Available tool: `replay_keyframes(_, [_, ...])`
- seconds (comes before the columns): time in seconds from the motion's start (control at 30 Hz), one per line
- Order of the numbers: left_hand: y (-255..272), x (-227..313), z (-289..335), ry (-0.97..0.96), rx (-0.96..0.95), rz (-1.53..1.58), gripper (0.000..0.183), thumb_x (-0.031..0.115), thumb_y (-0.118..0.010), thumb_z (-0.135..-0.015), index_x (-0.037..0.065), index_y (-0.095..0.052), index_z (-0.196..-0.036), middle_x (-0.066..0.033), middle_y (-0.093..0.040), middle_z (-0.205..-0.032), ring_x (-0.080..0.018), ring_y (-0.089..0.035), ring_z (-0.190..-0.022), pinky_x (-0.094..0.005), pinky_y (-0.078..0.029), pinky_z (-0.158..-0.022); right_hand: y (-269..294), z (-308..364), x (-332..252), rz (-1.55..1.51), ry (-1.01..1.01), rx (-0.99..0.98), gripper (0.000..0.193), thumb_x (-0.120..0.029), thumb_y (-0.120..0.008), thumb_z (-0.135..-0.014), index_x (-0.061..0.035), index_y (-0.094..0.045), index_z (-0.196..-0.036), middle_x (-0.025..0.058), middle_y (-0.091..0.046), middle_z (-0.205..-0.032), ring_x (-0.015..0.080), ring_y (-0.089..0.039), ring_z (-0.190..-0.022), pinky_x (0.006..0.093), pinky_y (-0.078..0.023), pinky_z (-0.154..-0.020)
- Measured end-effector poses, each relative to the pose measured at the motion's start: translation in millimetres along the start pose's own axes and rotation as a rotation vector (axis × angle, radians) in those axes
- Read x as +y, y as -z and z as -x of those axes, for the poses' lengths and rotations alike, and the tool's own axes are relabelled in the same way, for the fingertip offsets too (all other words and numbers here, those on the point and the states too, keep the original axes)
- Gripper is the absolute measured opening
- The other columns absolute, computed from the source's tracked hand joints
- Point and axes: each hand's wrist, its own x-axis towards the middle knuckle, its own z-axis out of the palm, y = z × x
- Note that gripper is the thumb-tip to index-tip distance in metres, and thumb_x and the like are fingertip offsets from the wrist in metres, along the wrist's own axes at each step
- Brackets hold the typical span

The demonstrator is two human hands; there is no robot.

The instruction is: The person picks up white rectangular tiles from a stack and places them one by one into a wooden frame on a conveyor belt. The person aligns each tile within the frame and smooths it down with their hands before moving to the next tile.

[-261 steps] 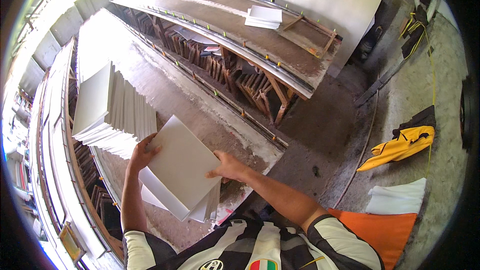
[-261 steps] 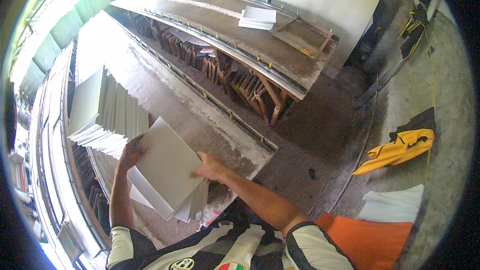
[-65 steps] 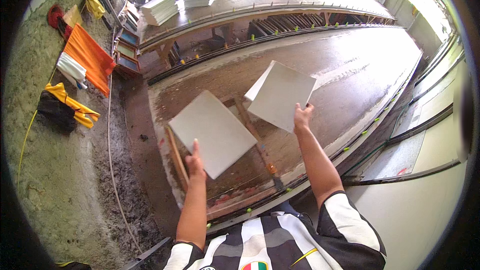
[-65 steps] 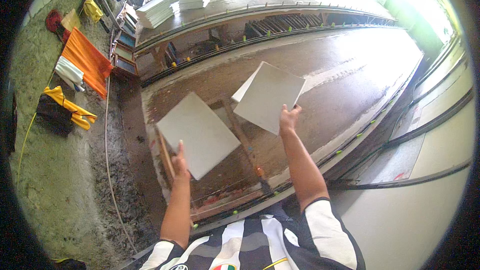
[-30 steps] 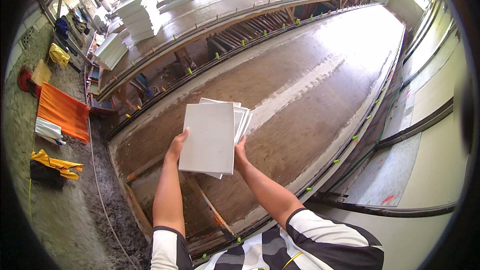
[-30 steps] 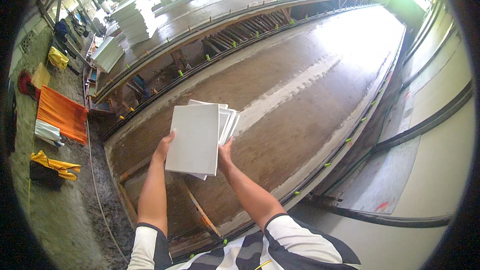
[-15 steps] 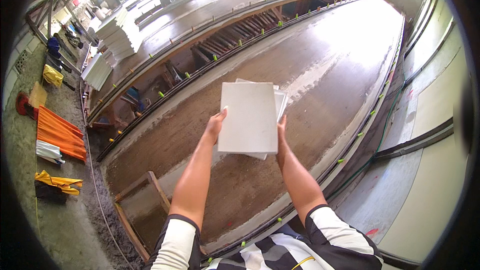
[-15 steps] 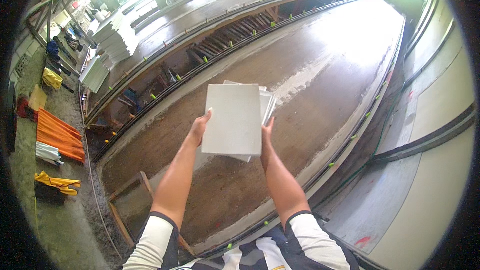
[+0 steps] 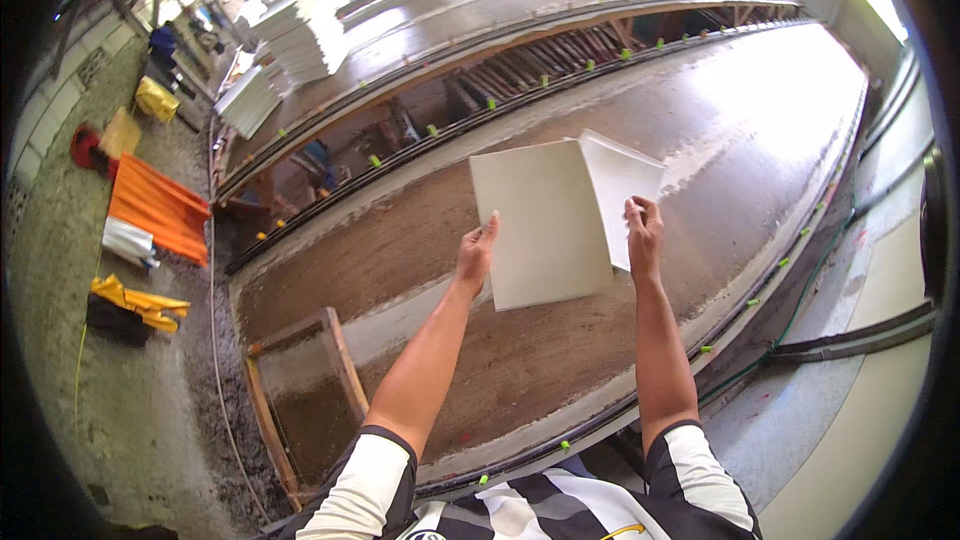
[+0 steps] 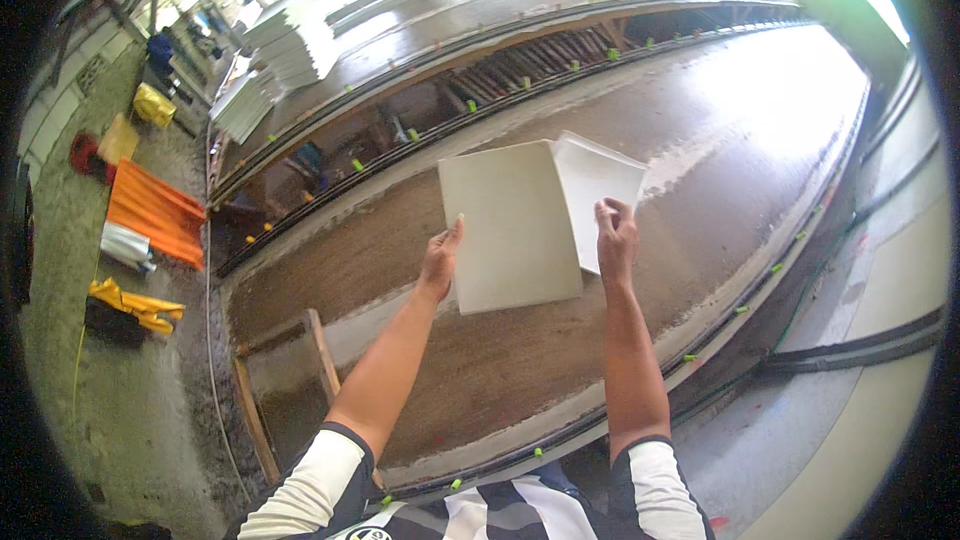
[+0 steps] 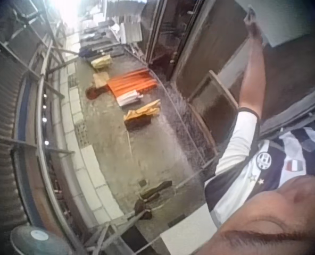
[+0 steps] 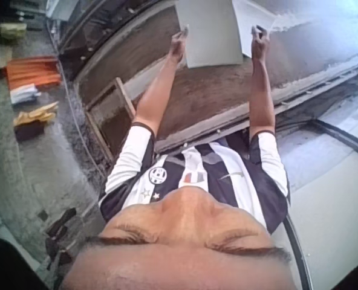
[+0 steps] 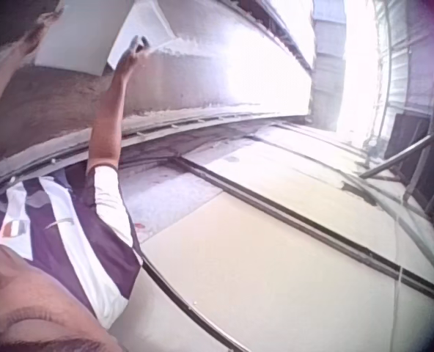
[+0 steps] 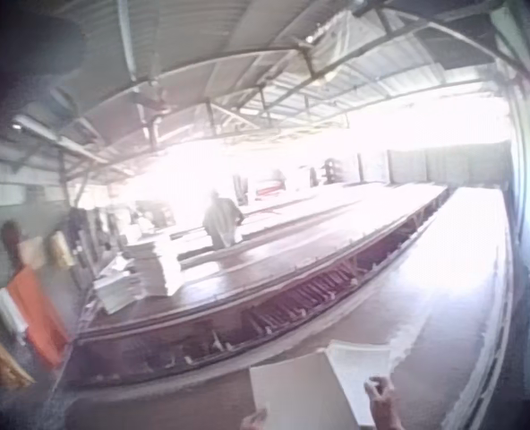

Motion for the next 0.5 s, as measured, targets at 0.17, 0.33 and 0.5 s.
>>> replay_keyframes(0.17, [50, 27, 68, 0.005, -0.040, 0.046, 0.040, 0.048, -0.057, -0.103, 0.011, -0.063, -0.088, 0.0107, -0.049, -0.079, -0.0020, -0.039, -0.069, -0.0216, -0.035, -0.063, -65, 94, -47, -0.185, 0.015, -0.401, 0.048, -0.021, -0.060, -0.103, 0.0034, -0.046, -0.141, 0.0167, -0.065, -0.115, 0.0168, -0.063, -0.099, 0.0307, -0.052, -0.087])
replay_keyframes(0.33, [149, 66, 156, -0.156, 0.122, 0.001, 0.041, 0.045, -0.056, -0.104, 0.006, -0.063, -0.099, 0.0036, -0.059, -0.086, -0.0040, -0.051, -0.067, -0.0225, -0.043, -0.060, -128, 170, -47, -0.138, 0.111, -0.341, 0.042, -0.019, -0.058, -0.104, 0.0057, -0.050, -0.136, 0.0166, -0.064, -0.122, 0.0189, -0.059, -0.110, 0.0296, -0.048, -0.095])
replay_keyframes(0.5, [320, 67, 271, -0.146, 0.297, -0.304, 0.040, 0.041, -0.061, -0.101, 0.003, -0.067, -0.108, -0.0041, -0.067, -0.090, -0.0101, -0.062, -0.071, -0.0258, -0.052, -0.062, -184, 268, -38, -0.253, -0.048, -0.442, 0.038, -0.023, -0.056, -0.105, 0.0051, -0.052, -0.130, 0.0110, -0.065, -0.114, 0.0152, -0.062, -0.098, 0.0295, -0.051, -0.086])
